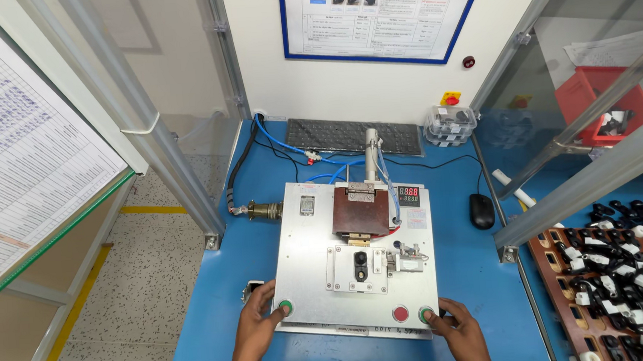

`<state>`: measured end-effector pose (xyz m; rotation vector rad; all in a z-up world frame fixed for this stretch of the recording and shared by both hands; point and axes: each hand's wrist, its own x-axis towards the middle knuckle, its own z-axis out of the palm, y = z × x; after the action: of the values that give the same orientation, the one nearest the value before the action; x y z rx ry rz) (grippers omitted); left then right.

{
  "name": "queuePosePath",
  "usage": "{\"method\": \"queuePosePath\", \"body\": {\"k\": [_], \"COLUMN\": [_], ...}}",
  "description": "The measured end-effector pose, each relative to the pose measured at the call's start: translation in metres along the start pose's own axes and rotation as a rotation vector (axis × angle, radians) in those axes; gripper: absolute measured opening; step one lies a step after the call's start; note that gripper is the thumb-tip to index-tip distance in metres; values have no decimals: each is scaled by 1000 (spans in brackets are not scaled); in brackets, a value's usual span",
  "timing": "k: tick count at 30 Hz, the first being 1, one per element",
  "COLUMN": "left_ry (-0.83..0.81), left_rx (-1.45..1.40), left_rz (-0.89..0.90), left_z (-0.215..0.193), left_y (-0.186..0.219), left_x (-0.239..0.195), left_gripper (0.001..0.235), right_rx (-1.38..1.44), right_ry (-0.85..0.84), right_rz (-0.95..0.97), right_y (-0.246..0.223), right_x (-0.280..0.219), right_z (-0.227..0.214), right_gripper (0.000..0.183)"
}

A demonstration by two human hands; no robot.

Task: The person repeatedly picks up small black and white plastic components, places them into a testing jig on a blue workbench, presses two green buttons to activate the machine, and then removes the components. The process is repeated for multiple units throughout the clip.

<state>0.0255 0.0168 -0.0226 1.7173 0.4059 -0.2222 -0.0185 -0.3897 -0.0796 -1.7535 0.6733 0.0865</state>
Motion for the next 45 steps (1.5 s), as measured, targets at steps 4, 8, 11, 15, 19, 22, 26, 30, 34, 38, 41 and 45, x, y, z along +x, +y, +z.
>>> {"method": "queuePosePath", "body": {"k": [4,8,11,15,19,22,26,30,34,38,41,45], "left_ry": [52,191,206,117,22,-73,-114,-284,-186,-136,-151,-133], "left_rx": [184,422,376,325,282,261,130,-531,-543,-538,-559,-404], "left_rz": [84,508,755,769,788,742,961,776,651,645,637,736], "left_z": [4,18,29,45,61,81,83,45,12,1,2,14], "left_y": [21,47,57,76,103,119,121,107,90,70,56,60], "left_x": [-15,-41,-53,-55,-60,-47,-33,-40,-50,-55,-64,-81], "left_gripper": [77,64,48,45,51,49,29,32,36,33,28,23], "right_rx": [-8,-196,-68,138,282,174,-133,-349,-637,-792,-897,-929], "right_ry": [15,208,307,298,115,-21,-148,-259,-260,17,-30,-13], "right_rz": [58,-231,-481,-427,-502,-580,-700,-670,-724,-1001,-779,-663], "right_y": [-22,-32,-26,-52,-107,-148,-190,-212,-225,-237,-240,-244], "right_x": [-20,-39,-61,-81,-116,-123,-99,-76,-65,-63,-68,-71], "right_z": [1,-11,-25,-38,-30,-15,25,61,75,82,85,83], "right_gripper": [61,47,26,18,22,33,31,32,29,38,38,42]}}
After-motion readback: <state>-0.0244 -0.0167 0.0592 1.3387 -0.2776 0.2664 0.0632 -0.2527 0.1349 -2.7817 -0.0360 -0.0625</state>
